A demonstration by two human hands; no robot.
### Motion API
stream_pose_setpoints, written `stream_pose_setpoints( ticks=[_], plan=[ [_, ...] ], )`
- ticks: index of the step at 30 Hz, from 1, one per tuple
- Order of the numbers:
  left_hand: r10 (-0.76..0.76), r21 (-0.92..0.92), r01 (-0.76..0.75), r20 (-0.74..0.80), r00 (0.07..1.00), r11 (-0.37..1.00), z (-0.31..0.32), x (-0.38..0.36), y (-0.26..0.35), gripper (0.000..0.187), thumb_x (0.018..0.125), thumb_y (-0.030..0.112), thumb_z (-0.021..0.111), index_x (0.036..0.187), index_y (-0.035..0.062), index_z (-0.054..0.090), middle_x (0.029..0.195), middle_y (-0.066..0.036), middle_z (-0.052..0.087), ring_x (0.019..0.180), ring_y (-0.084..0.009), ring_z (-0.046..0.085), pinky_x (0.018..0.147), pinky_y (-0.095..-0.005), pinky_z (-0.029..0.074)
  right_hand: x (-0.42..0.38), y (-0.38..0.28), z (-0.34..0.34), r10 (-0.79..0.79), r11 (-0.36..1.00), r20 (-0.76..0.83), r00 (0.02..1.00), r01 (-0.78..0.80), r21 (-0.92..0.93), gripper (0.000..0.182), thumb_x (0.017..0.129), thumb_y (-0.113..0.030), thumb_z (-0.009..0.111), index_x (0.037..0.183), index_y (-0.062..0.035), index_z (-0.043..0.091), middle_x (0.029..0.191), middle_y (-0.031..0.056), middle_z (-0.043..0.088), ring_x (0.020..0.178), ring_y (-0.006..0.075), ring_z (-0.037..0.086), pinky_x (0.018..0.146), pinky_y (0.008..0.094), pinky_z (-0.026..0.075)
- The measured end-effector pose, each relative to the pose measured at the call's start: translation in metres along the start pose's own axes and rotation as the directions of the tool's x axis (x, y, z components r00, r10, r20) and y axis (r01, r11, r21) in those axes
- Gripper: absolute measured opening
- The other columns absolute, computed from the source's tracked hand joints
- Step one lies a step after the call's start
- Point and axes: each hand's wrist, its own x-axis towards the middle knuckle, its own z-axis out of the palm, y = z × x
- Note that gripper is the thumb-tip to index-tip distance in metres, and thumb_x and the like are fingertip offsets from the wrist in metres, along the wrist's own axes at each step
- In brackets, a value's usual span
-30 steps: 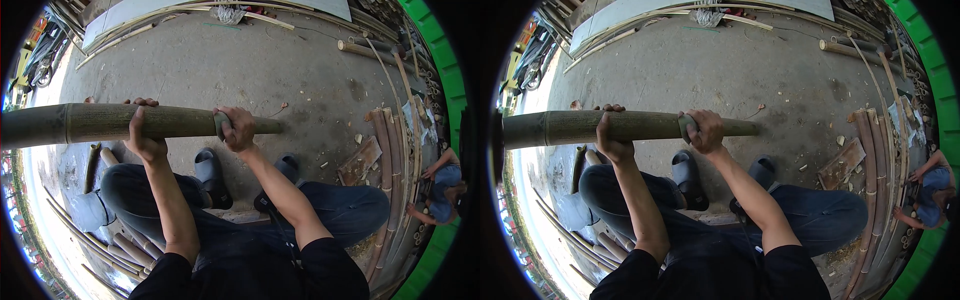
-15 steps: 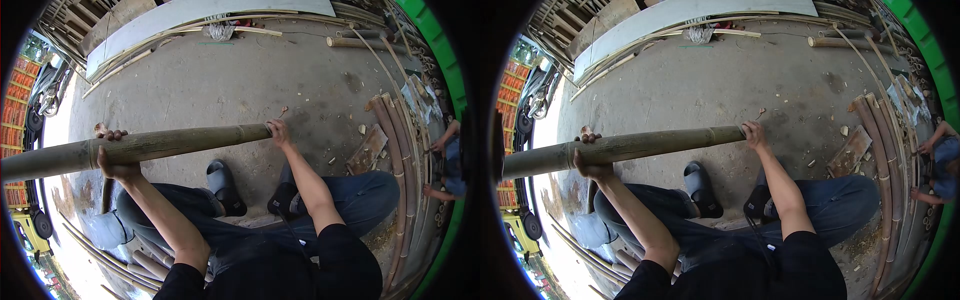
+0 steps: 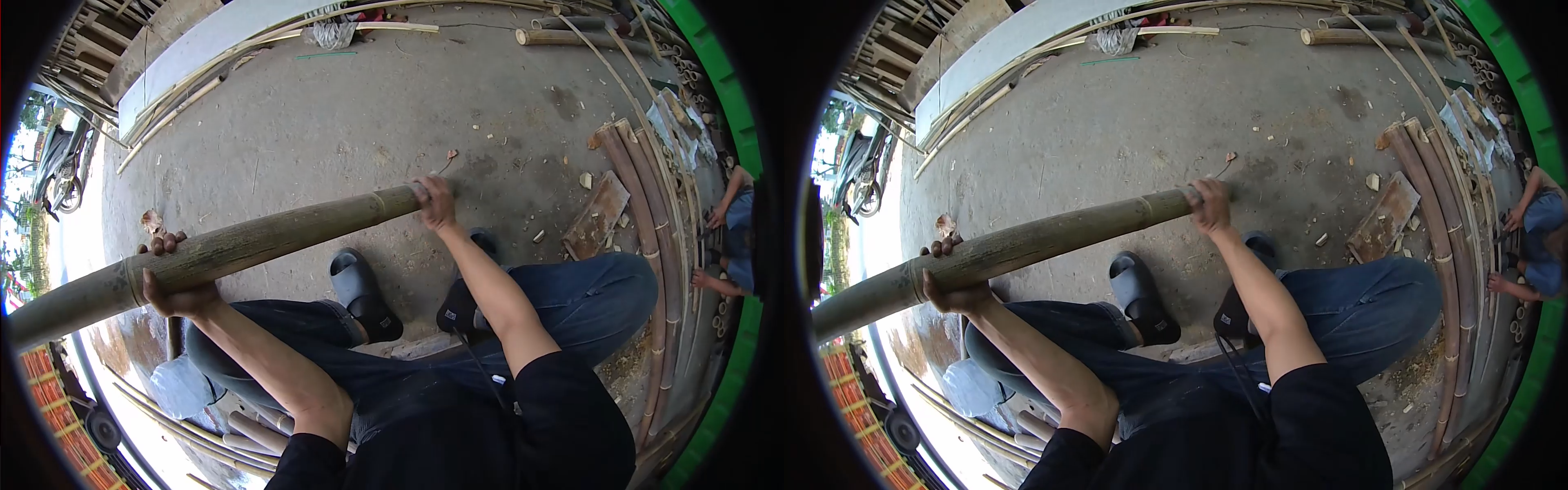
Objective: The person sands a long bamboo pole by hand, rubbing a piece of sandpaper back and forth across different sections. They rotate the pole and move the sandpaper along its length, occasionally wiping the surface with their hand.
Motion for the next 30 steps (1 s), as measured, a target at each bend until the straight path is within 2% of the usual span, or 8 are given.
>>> stream_pose_setpoints(
  ticks=[4, 11, 16, 20, 22, 25, 27, 30],
  plan=[
    [0.026, 0.006, -0.026, 0.003, 1.0, 1.0, 0.002, -0.002, 0.001, 0.055, 0.081, 0.032, 0.063, 0.126, 0.0035, 0.05, 0.101, -0.012, 0.052, 0.099, -0.0261, 0.054, 0.101, -0.0443, 0.042, -0.019, 0.038, -0.016, 0.175, 0.984, 0.009, 0.985, -0.174, -0.045, 0.054, 0.101, -0.051, 0.039, 0.112, -0.0049, 0.065, 0.122, 0.0175, 0.063, 0.115, 0.0353, 0.057, 0.101, 0.0438, 0.044],
    [0.016, 0.066, -0.013, -0.039, 0.999, 0.998, 0.01, 0.001, 0.003, 0.058, 0.081, 0.034, 0.064, 0.125, 0.0007, 0.048, 0.101, -0.013, 0.053, 0.097, -0.0276, 0.054, 0.102, -0.0486, 0.041, 0.032, -0.109, 0.002, -0.201, 0.948, -0.06, 0.978, 0.21, 0.239, 0.053, 0.098, -0.055, 0.042, 0.111, -0.0095, 0.067, 0.098, 0.0134, 0.069, 0.088, 0.038, 0.065, 0.084, 0.0473, 0.049],
    [0.028, 0.054, -0.027, -0.016, 0.999, 0.998, 0.009, 0.004, 0.001, 0.056, 0.082, 0.034, 0.063, 0.125, 0.0009, 0.048, 0.101, -0.014, 0.053, 0.097, -0.0273, 0.055, 0.102, -0.0497, 0.041, -0.003, 0.036, 0.007, 0.048, 0.998, -0.05, 0.998, -0.05, -0.033, 0.054, 0.101, -0.053, 0.038, 0.11, -0.0099, 0.07, 0.102, 0.0122, 0.07, 0.097, 0.0336, 0.065, 0.094, 0.0465, 0.046],
    [0.051, 0.099, -0.046, -0.047, 0.998, 0.994, 0.012, 0.001, 0.002, 0.055, 0.082, 0.034, 0.064, 0.124, 0.0011, 0.048, 0.101, -0.013, 0.053, 0.097, -0.0274, 0.055, 0.1, -0.0485, 0.042, 0.021, -0.072, 0.002, -0.073, 0.984, 0.069, 0.995, 0.061, 0.17, 0.054, 0.102, -0.052, 0.037, 0.113, -0.0103, 0.069, 0.115, 0.0128, 0.068, 0.11, 0.0311, 0.062, 0.102, 0.0484, 0.043],
    [0.037, 0.127, -0.026, -0.081, 0.996, 0.991, 0.013, -0.003, 0.0, 0.053, 0.082, 0.034, 0.065, 0.121, 0.0015, 0.05, 0.101, -0.013, 0.054, 0.097, -0.0274, 0.055, 0.099, -0.0472, 0.044, 0.034, -0.154, -0.003, -0.212, 0.951, -0.056, 0.976, 0.219, 0.219, 0.053, 0.103, -0.052, 0.037, 0.116, -0.0098, 0.067, 0.115, 0.0128, 0.067, 0.105, 0.033, 0.063, 0.101, 0.0477, 0.043],
    [-0.006, 0.159, 0.029, -0.149, 0.989, 0.987, 0.018, -0.002, 0.003, 0.048, 0.081, 0.033, 0.067, 0.116, 0.0028, 0.051, 0.1, -0.013, 0.056, 0.096, -0.0275, 0.058, 0.096, -0.0453, 0.047, 0.03, -0.135, 0.002, -0.299, 0.925, -0.152, 0.942, 0.325, 0.194, 0.051, 0.103, -0.051, 0.041, 0.118, -0.0104, 0.066, 0.117, 0.0117, 0.066, 0.106, 0.0332, 0.063, 0.1, 0.0478, 0.043],
    [0.023, 0.178, 0.016, -0.22, 0.975, 0.984, 0.028, -0.001, -0.002, 0.047, 0.082, 0.032, 0.067, 0.115, 0.0031, 0.052, 0.099, -0.013, 0.057, 0.096, -0.0277, 0.059, 0.095, -0.0446, 0.048, 0.019, -0.085, 0.004, -0.198, 0.979, -0.188, 0.962, 0.204, 0.011, 0.054, 0.104, -0.056, 0.033, 0.111, -0.0126, 0.065, 0.113, 0.0086, 0.067, 0.106, 0.0268, 0.063, 0.101, 0.046, 0.046],
    [0.041, 0.191, 0.016, -0.292, 0.956, 0.981, 0.022, 0.0, 0.0, 0.043, 0.082, 0.031, 0.068, 0.113, 0.0041, 0.055, 0.098, -0.013, 0.061, 0.094, -0.0283, 0.062, 0.092, -0.0427, 0.051, 0.008, -0.022, 0.0, 0.058, 0.998, -0.18, 0.982, -0.061, -0.011, 0.051, 0.103, -0.051, 0.039, 0.117, -0.0094, 0.066, 0.117, 0.0113, 0.067, 0.108, 0.0323, 0.061, 0.1, 0.0466, 0.044]
  ],
)
